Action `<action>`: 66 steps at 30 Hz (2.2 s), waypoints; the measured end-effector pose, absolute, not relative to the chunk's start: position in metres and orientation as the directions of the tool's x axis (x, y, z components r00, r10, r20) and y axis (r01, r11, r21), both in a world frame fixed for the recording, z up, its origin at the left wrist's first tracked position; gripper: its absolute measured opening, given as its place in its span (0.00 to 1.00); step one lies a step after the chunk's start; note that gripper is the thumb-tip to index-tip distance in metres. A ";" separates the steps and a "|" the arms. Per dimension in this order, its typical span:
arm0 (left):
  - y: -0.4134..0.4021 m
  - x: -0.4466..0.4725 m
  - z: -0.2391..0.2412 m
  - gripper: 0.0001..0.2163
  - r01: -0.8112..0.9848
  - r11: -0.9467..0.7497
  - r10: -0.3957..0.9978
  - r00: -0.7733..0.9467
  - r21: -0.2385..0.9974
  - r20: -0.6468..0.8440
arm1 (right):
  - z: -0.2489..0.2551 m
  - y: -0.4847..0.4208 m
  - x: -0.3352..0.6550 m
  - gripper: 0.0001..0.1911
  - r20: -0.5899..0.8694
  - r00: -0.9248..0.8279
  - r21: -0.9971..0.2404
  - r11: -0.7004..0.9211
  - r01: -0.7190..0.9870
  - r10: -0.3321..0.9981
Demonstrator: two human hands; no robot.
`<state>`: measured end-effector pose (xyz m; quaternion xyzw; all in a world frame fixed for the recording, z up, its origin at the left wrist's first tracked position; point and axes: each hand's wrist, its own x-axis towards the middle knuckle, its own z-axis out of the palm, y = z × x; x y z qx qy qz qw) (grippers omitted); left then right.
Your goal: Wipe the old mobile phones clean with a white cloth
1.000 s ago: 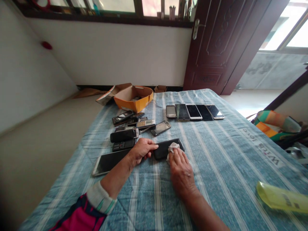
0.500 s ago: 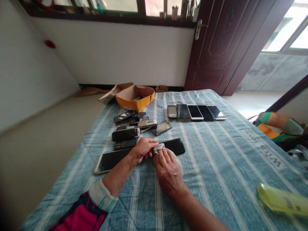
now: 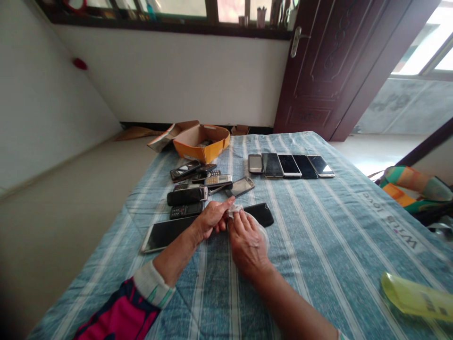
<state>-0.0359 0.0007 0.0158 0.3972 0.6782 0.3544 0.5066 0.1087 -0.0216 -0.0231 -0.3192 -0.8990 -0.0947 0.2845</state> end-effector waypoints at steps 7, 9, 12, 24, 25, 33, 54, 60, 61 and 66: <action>0.000 -0.035 0.017 0.27 0.172 0.453 0.887 -0.184 0.875 -0.423 | -0.028 -0.028 0.115 0.18 0.601 -0.638 -0.001 0.799 0.601 0.481; 0.000 -0.035 0.017 0.26 0.172 0.449 0.889 -0.187 0.877 -0.418 | -0.030 -0.034 0.120 0.18 0.605 -0.649 0.016 0.807 0.590 0.462; 0.001 -0.035 0.017 0.27 0.190 0.444 0.892 -0.182 0.876 -0.413 | -0.027 -0.031 0.116 0.18 0.595 -0.646 0.021 0.795 0.606 0.477; 0.000 -0.034 0.019 0.29 0.205 0.454 0.889 -0.166 0.867 -0.426 | -0.029 -0.036 0.116 0.18 0.614 -0.660 0.036 0.819 0.573 0.434; 0.000 -0.033 0.020 0.28 0.210 0.451 0.891 -0.167 0.867 -0.423 | -0.028 -0.036 0.116 0.18 0.603 -0.665 0.039 0.816 0.577 0.441; 0.000 -0.034 0.024 0.27 0.236 0.468 0.882 -0.184 0.852 -0.434 | -0.020 -0.024 0.097 0.17 0.569 -0.663 0.009 0.803 0.596 0.487; 0.000 -0.034 0.019 0.26 0.248 0.463 0.885 -0.179 0.851 -0.430 | -0.024 -0.042 0.118 0.17 0.599 -0.681 0.026 0.840 0.542 0.421; 0.000 -0.035 0.022 0.26 0.281 0.450 0.893 -0.152 0.847 -0.424 | -0.018 -0.029 0.102 0.19 0.551 -0.686 0.012 0.818 0.575 0.475; 0.000 -0.035 0.022 0.26 0.273 0.449 0.894 -0.153 0.851 -0.422 | -0.018 -0.028 0.101 0.18 0.547 -0.695 0.015 0.824 0.566 0.468; 0.000 -0.034 0.021 0.26 0.251 0.468 0.883 -0.170 0.847 -0.438 | -0.023 -0.035 0.118 0.17 0.552 -0.742 0.025 0.882 0.470 0.380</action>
